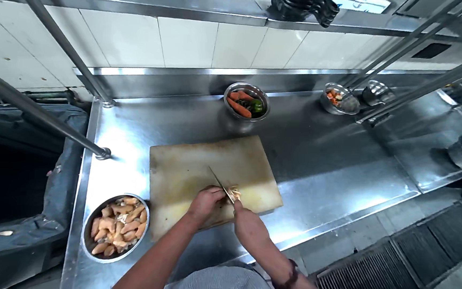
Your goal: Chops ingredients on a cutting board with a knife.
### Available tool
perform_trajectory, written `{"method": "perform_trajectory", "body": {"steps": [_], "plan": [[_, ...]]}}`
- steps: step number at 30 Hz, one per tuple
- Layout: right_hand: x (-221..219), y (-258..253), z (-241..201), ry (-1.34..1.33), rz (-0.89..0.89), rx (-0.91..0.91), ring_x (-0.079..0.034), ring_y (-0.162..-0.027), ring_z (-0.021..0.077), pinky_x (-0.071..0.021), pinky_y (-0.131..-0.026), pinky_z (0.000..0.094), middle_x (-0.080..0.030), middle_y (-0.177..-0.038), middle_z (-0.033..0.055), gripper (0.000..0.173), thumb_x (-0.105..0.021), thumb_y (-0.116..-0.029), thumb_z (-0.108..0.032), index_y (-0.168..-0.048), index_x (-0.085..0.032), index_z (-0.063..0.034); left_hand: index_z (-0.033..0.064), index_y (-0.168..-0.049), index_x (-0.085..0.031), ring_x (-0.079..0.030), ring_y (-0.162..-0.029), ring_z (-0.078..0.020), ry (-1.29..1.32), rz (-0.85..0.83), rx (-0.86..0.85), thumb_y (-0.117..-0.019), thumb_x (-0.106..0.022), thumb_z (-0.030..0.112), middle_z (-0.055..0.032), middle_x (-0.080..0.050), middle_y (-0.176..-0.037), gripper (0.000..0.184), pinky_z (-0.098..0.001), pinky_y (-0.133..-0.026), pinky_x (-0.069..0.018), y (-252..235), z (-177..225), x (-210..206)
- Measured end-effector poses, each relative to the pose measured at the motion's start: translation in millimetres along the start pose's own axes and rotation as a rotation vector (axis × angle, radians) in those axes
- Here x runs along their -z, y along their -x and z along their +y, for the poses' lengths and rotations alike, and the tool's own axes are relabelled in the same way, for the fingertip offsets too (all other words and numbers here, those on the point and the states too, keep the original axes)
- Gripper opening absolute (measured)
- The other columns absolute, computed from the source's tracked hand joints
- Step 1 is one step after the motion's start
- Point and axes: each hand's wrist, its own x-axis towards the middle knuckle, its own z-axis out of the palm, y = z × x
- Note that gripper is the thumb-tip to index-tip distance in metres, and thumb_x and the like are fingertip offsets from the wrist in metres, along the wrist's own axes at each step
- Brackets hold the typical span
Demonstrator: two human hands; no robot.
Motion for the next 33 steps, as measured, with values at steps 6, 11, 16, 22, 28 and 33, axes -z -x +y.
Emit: {"method": "perform_trajectory", "body": {"steps": [6, 11, 16, 22, 28, 33], "plan": [[-22.5, -18.6, 4.1, -0.026, 0.084, 0.021, -0.074, -0.092, 0.0352, -0.0612, -0.077, 0.0524, -0.072, -0.103, 0.0155, 0.037, -0.041, -0.1073, -0.022, -0.142, -0.047, -0.0124, 0.0152, -0.110, -0.078, -0.067, -0.120, -0.0166, -0.006, -0.017, 0.016, -0.1008, -0.056, 0.007, -0.0022, -0.074, -0.121, 0.026, -0.0361, -0.107, -0.0526, -0.1, 0.0, -0.9], [-1.6, -1.4, 2.0, -0.033, -0.003, 0.006, -0.074, -0.094, 0.0356, -0.0604, -0.078, 0.0533, -0.071, -0.102, 0.0159, 0.035, -0.041, -0.1079, -0.022, -0.142, -0.046, -0.0131, 0.0131, -0.108, -0.078, -0.067, -0.119, -0.0168, -0.026, -0.008, -0.025, -0.0985, -0.058, 0.004, -0.0025, -0.074, -0.120, 0.024, -0.0358, -0.106, -0.0529, 0.9, -1.8, 0.2], [-2.9, -3.1, 0.3, -0.041, -0.002, 0.019, -0.073, -0.095, 0.0359, -0.0604, -0.079, 0.0526, -0.071, -0.105, 0.0162, 0.035, -0.042, -0.1081, -0.023, -0.141, -0.047, -0.0125, 0.0130, -0.108, -0.078, -0.068, -0.117, -0.0172, -0.039, 0.008, -0.051, -0.0979, -0.059, 0.004, -0.0026, -0.075, -0.119, 0.023, -0.0360, -0.105, -0.0539, 2.1, -4.3, 0.3], [-22.1, -19.1, 0.2, -0.063, 0.070, 0.021, -0.074, -0.093, 0.0346, -0.0610, -0.078, 0.0517, -0.072, -0.102, 0.0151, 0.033, -0.040, -0.1079, -0.022, -0.139, -0.048, -0.0128, 0.0146, -0.109, -0.078, -0.068, -0.118, -0.0165, -0.051, -0.006, -0.052, -0.0988, -0.057, 0.004, -0.0016, -0.074, -0.120, 0.025, -0.0352, -0.106, -0.0533, 0.8, -3.9, 0.3], [-14.0, -12.4, -0.3, -0.086, 0.026, 0.026, -0.074, -0.093, 0.0348, -0.0608, -0.079, 0.0521, -0.071, -0.102, 0.0156, 0.033, -0.041, -0.1077, -0.022, -0.139, -0.048, -0.0121, 0.0138, -0.110, -0.077, -0.067, -0.120, -0.0171, -0.064, -0.051, -0.054, -0.0985, -0.058, 0.004, -0.0019, -0.074, -0.121, 0.025, -0.0354, -0.107, -0.0523, 0.0, -5.9, 2.0], [2.7, -0.1, -0.4, -0.076, -0.026, 0.025, -0.073, -0.096, 0.0362, -0.0599, -0.080, 0.0533, -0.071, -0.104, 0.0164, 0.035, -0.042, -0.1076, -0.023, -0.140, -0.047, -0.0117, 0.0117, -0.108, -0.077, -0.067, -0.120, -0.0180, -0.084, -0.047, -0.077, -0.0968, -0.059, 0.002, -0.0031, -0.074, -0.121, 0.023, -0.0360, -0.106, -0.0529, 1.5, -7.9, 1.5]]}}
